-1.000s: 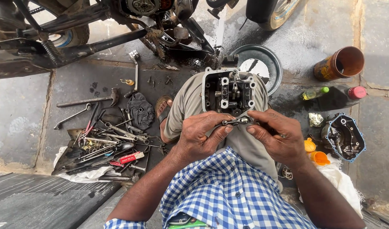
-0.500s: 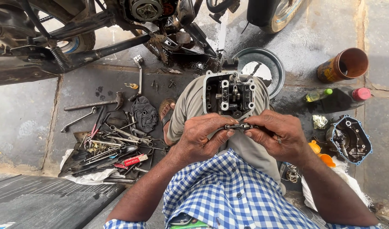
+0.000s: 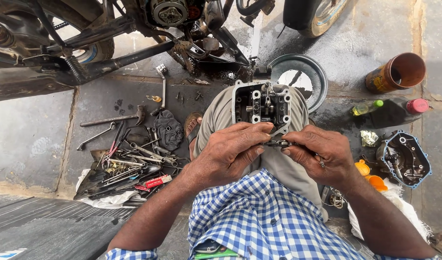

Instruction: The recorder is repairing a motorcycle engine cylinder head assembly, manipulating internal components and adjusting valves.

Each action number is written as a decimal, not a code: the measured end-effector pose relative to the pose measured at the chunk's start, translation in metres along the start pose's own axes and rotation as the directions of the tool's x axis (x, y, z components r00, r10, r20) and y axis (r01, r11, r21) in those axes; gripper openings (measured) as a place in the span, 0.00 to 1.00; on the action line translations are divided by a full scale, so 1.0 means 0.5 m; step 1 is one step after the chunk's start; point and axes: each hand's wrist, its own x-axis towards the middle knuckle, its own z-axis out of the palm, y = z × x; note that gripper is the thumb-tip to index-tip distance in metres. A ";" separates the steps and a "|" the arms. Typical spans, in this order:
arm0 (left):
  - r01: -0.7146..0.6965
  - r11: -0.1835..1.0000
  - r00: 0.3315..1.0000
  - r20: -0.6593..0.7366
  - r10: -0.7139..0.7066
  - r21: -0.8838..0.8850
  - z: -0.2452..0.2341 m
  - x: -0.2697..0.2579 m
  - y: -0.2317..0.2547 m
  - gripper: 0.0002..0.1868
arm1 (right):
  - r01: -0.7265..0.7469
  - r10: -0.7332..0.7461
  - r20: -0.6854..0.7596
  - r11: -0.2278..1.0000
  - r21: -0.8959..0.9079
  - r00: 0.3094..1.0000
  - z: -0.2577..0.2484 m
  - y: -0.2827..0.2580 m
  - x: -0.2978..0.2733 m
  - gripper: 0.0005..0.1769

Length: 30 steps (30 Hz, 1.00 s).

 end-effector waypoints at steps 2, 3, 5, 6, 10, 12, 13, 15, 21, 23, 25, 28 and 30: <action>0.049 0.999 0.999 0.007 -0.049 -0.017 0.001 0.005 0.005 0.10 | 0.015 -0.015 -0.008 1.000 -0.004 1.000 -0.001 -0.001 0.001 0.14; 0.100 0.994 0.995 0.013 -0.099 -0.035 0.001 0.008 0.007 0.08 | 0.031 -0.031 -0.013 0.999 -0.007 0.999 -0.001 -0.002 0.002 0.14; 0.103 0.994 0.995 -0.010 -0.104 -0.042 0.004 0.011 0.008 0.09 | 0.038 -0.039 -0.014 0.999 -0.017 0.999 -0.002 -0.005 0.002 0.14; 0.108 0.993 0.993 -0.036 -0.109 -0.050 0.005 0.012 0.008 0.09 | 0.047 -0.048 -0.014 0.999 -0.027 0.999 -0.003 -0.006 0.002 0.14; 0.112 0.989 0.990 -0.077 -0.120 -0.095 -0.001 0.019 0.019 0.12 | -0.005 0.005 -0.016 1.000 -0.024 1.000 -0.007 -0.007 -0.001 0.15; 0.030 0.994 0.998 -0.056 -0.036 -0.101 -0.005 0.021 0.021 0.19 | 0.012 -0.012 -0.034 1.000 -0.023 0.999 -0.009 -0.009 -0.001 0.14; 0.030 0.994 0.998 -0.054 -0.035 -0.102 -0.009 0.021 0.022 0.19 | 0.010 -0.011 -0.036 1.000 -0.024 0.999 -0.010 -0.007 -0.002 0.14; 0.082 0.982 0.997 0.007 -0.082 -0.173 -0.017 0.021 0.025 0.13 | -0.021 0.019 -0.030 0.999 -0.041 0.999 -0.011 -0.005 -0.004 0.14; 0.124 0.992 0.986 0.112 -0.121 -0.019 -0.026 0.040 0.027 0.06 | 0.008 -0.009 -0.016 1.000 -0.025 1.000 -0.010 -0.006 -0.003 0.14; 0.106 0.994 0.986 0.128 -0.103 -0.011 -0.031 0.046 0.030 0.06 | 0.016 -0.016 -0.025 1.000 -0.022 1.000 -0.012 -0.007 -0.002 0.14; 0.087 0.996 0.986 0.143 -0.086 -0.003 -0.033 0.053 0.032 0.06 | 0.025 -0.026 -0.032 0.999 -0.020 0.999 -0.013 -0.008 -0.003 0.14; 0.113 0.993 0.979 0.170 -0.115 0.022 -0.031 0.060 0.034 0.06 | -0.028 0.027 -0.030 0.998 -0.062 0.999 -0.016 -0.011 -0.002 0.15; 0.010 0.998 0.993 0.120 -0.017 0.059 -0.027 0.059 0.032 0.06 | -0.031 0.029 -0.048 0.998 -0.046 0.998 -0.018 -0.018 0.001 0.15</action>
